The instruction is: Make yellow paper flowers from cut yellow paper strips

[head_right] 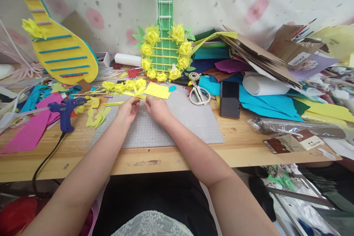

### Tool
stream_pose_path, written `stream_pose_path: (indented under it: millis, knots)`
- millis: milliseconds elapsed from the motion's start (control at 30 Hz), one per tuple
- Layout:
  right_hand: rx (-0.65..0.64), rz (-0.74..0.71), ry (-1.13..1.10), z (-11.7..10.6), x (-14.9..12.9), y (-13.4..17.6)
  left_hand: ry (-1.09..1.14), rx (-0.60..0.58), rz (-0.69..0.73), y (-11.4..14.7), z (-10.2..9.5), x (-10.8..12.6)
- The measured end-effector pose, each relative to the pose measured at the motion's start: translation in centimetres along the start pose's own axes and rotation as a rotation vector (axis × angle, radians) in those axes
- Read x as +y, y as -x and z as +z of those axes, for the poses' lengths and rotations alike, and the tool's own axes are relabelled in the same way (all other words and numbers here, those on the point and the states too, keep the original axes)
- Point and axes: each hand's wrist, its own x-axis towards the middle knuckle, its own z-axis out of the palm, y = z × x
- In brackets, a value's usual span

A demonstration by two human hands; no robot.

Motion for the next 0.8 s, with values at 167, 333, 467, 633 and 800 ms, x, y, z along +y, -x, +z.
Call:
stream_pose_path:
  millis: [167, 333, 467, 633, 800]
  knots:
    - [-0.017, 0.027, -0.01, -0.1, 0.1, 0.0, -0.049, 0.031, -0.004, 0.2, 0.0, 0.2]
    - [-0.021, 0.073, -0.014, -0.2, 0.4, -0.2, -0.08, -0.047, 0.008, 0.7, -0.2, 0.9]
    - [-0.026, 0.073, -0.023, 0.0, 0.5, -0.2, -0.126, -0.013, 0.007, 0.7, -0.5, 1.3]
    - [-0.049, 0.044, -0.037, 0.2, 0.4, -0.2, -0.16, 0.052, -0.028, 0.4, -0.8, 1.5]
    - [-0.074, 0.054, -0.001, -0.1, 0.2, -0.2, -0.174, 0.046, 0.011, 0.1, -1.0, 1.3]
